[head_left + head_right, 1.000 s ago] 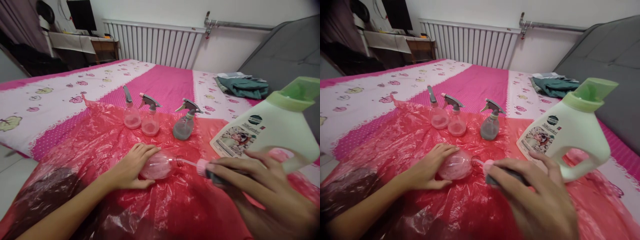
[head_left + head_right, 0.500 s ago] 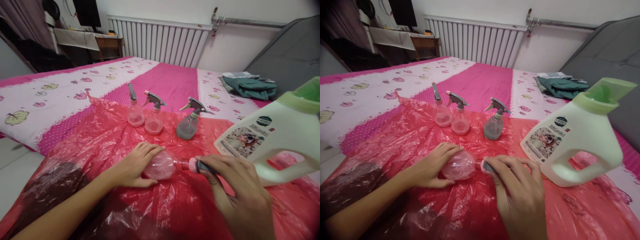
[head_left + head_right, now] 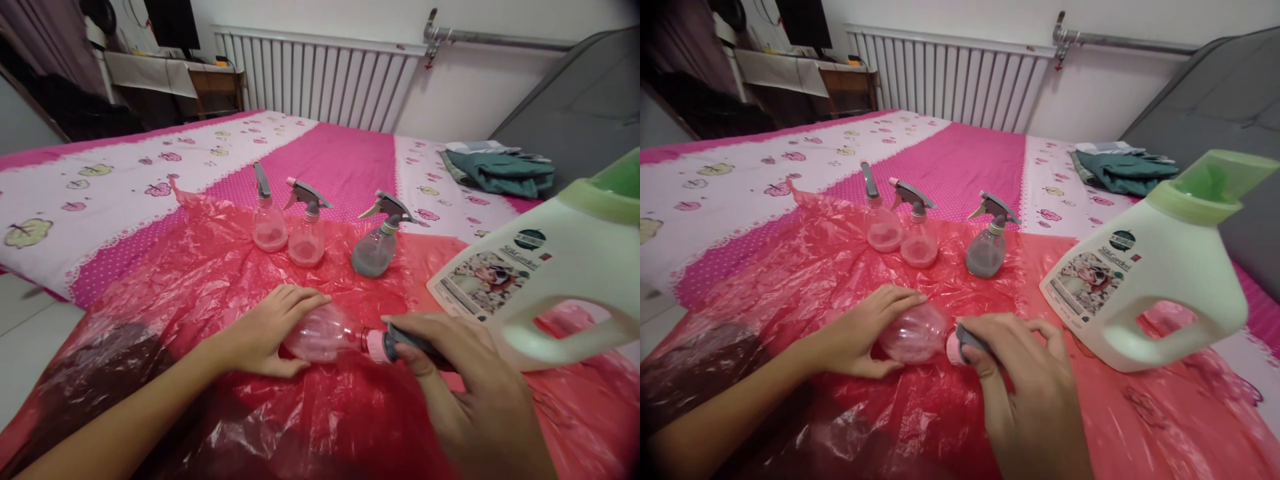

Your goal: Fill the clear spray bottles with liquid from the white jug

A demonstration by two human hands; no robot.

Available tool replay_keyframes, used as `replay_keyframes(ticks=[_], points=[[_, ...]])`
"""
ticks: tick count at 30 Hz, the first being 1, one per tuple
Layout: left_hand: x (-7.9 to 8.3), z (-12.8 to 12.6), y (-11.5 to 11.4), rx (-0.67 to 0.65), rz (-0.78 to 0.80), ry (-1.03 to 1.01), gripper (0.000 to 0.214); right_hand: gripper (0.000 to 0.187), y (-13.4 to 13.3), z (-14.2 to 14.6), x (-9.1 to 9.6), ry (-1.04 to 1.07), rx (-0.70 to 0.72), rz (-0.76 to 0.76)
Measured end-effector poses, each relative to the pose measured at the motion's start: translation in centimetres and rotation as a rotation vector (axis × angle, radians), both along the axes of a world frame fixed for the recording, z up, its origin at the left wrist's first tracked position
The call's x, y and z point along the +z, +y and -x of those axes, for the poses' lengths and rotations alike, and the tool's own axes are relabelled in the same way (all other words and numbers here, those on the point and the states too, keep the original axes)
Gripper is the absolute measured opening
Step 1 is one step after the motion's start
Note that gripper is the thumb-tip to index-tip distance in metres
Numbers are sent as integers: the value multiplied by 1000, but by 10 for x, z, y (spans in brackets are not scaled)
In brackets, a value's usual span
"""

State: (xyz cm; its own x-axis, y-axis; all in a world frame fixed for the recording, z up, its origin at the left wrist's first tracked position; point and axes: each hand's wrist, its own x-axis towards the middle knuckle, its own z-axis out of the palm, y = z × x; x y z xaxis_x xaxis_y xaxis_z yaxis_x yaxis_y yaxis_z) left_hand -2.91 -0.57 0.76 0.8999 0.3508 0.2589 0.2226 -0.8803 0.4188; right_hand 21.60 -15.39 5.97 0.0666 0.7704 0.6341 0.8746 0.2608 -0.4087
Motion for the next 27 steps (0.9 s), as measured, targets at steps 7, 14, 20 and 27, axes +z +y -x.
replay_keyframes(ticks=[7,14,20,27], points=[[0,0,2,-5,-12,-12,91,10,3,9,-9,-12,-91,-98],[0,1,3,-20,-5,4,85,16,-1,1,-3,23,-31,17],[1,3,8,-6,2,-4,89,14,1,11,-3,-204,-103,-198],[-1,3,7,-22,-10,-12,90,12,0,9,-2,-61,-63,-106]])
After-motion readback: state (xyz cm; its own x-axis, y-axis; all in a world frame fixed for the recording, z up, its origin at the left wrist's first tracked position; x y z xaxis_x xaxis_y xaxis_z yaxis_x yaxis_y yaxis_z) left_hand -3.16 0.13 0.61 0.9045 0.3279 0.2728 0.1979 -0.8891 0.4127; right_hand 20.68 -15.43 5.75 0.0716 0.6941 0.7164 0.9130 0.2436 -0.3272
